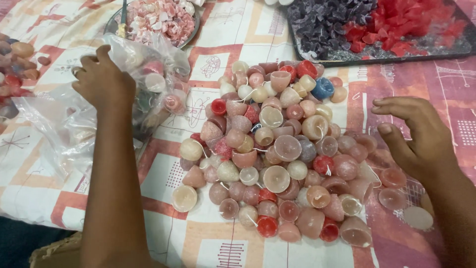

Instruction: Sort and place small decorative candles into clear plastic bags.

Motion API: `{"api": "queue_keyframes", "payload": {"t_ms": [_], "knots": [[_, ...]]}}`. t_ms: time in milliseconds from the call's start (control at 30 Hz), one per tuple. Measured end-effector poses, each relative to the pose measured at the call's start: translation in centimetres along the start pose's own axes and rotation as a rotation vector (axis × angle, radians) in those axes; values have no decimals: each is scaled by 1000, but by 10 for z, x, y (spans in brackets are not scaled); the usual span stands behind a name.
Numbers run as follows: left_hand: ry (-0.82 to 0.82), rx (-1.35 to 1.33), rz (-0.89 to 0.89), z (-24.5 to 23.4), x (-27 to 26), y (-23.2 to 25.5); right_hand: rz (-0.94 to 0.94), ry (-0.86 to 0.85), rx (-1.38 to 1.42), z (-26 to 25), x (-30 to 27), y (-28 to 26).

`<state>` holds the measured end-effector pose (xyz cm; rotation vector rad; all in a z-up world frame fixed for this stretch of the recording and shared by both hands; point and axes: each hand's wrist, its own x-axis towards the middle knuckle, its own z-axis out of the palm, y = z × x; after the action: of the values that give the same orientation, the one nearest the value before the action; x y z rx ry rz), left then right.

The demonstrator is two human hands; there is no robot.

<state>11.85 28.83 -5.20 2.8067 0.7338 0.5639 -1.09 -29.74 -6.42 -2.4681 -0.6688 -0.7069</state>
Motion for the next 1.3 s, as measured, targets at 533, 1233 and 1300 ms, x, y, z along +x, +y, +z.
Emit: {"api": "queue_keyframes", "payload": {"t_ms": [533, 1233, 1300], "knots": [[-83, 630, 627, 81, 2, 46, -2, -20, 6, 1, 1, 0], [-184, 674, 539, 102, -13, 59, -2, -18, 60, 1, 3, 6], [-111, 642, 551, 106, -20, 53, -8, -22, 59, 2, 3, 9]]}}
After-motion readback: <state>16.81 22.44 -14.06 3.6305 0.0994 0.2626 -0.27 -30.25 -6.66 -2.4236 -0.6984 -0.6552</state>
